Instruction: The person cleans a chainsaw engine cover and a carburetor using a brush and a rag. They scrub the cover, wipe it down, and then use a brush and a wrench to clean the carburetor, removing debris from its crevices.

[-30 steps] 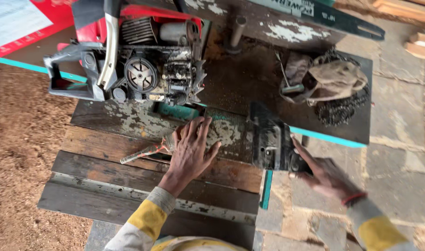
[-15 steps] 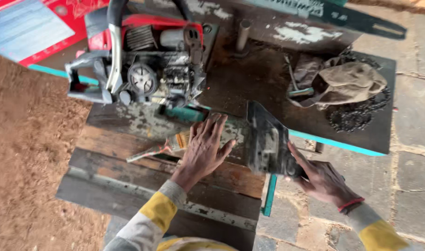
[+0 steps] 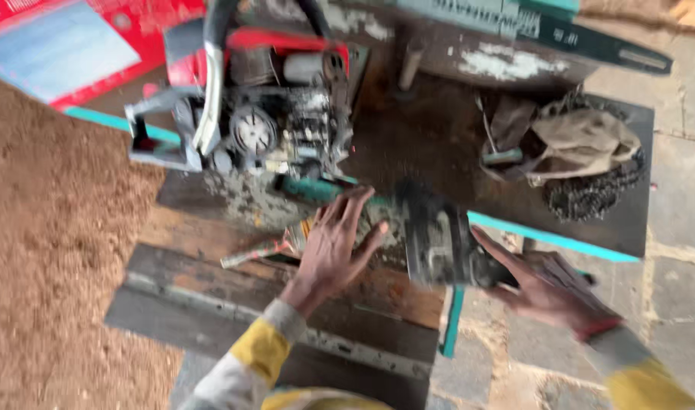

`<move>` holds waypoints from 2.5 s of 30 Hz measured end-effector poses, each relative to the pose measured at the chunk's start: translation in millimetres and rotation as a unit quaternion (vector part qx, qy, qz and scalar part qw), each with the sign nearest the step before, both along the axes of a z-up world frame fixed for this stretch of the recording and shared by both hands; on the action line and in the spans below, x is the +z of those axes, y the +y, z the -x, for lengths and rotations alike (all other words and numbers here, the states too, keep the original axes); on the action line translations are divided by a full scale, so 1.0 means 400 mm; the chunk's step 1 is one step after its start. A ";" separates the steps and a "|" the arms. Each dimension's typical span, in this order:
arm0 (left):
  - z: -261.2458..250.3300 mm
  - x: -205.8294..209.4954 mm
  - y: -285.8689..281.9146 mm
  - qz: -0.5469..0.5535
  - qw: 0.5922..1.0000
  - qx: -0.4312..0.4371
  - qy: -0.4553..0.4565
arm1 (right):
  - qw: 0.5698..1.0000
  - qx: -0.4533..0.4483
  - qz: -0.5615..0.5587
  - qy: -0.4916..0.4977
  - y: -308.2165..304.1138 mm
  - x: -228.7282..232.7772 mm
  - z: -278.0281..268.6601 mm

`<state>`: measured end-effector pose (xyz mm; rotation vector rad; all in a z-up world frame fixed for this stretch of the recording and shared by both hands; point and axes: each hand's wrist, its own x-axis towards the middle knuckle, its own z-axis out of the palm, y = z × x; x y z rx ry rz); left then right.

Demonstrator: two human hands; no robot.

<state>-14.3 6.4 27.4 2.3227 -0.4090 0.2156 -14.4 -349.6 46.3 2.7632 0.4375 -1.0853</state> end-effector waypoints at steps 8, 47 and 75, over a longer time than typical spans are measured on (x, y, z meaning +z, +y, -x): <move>-0.137 0.160 -0.008 -0.023 0.894 -0.304 0.328 | 0.865 0.469 -0.050 -0.170 0.158 0.230 -0.084; -0.149 0.283 0.363 0.639 0.644 -0.233 0.350 | 0.839 -0.423 -0.306 -0.152 0.538 -0.070 0.129; -0.158 0.257 -0.022 0.463 0.845 -0.206 0.173 | 0.329 -0.256 -0.729 -0.542 0.417 0.206 0.027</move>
